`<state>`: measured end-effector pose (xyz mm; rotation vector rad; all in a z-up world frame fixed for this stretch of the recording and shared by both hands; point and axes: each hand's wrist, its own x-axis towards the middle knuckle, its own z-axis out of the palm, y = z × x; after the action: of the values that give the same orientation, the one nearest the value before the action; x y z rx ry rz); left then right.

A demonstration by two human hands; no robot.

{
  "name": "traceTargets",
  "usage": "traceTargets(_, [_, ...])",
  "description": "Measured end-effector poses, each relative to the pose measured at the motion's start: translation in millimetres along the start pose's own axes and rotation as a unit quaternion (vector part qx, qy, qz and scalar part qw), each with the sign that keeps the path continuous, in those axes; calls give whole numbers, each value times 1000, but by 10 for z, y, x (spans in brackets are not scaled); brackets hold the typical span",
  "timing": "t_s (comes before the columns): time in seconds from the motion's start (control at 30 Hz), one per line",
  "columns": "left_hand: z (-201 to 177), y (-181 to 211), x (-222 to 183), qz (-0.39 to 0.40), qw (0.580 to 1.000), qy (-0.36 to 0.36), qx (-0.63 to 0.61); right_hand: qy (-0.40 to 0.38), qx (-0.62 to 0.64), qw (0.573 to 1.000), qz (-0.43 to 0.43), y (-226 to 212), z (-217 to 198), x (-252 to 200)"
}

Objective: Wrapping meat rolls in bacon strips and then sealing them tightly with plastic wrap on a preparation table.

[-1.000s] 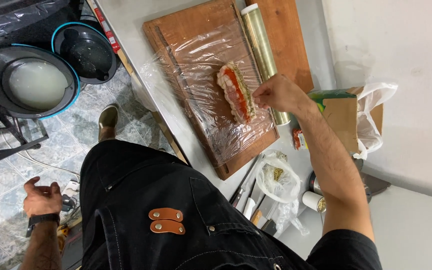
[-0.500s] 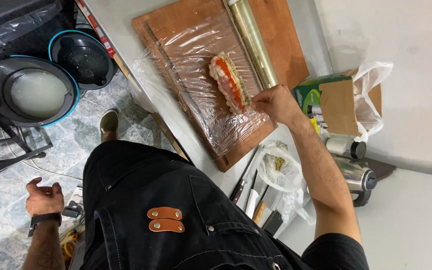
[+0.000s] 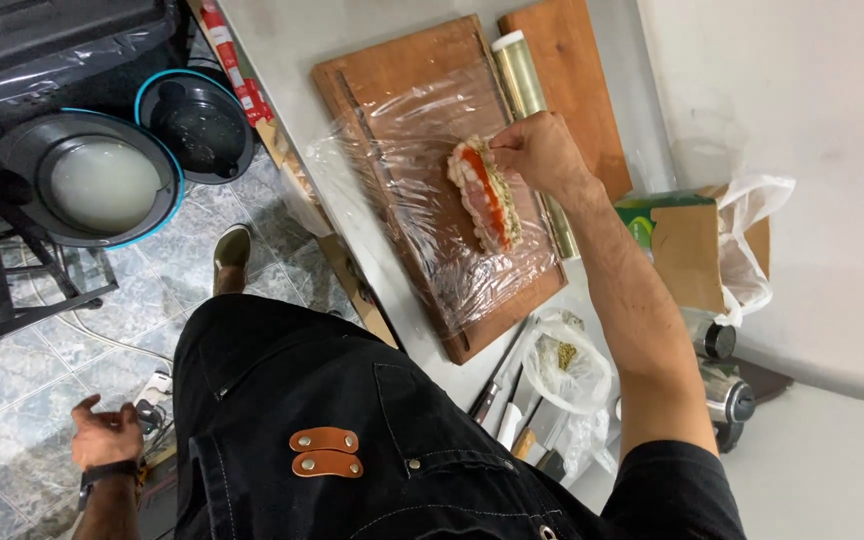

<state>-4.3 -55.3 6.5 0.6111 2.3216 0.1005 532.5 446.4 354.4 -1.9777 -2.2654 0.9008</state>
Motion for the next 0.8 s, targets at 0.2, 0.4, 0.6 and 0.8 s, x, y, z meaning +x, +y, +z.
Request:
traceTargets(0.2, [-61, -204, 70, -7, 1000, 8, 20, -36, -68, 994, -77, -157, 2, 293])
traceTargets(0.4, [-274, 161, 410, 12, 1000, -7, -8, -33, -94, 993, -68, -231, -15, 386])
traceTargets(0.6, [-244, 537, 983, 207, 972, 110, 1, 10, -77, 984, -158, 48, 80, 280])
traceTargets(0.8, [-434, 1063, 1454, 240, 970, 9, 47, 50, -81, 994, -45, 55, 85, -288])
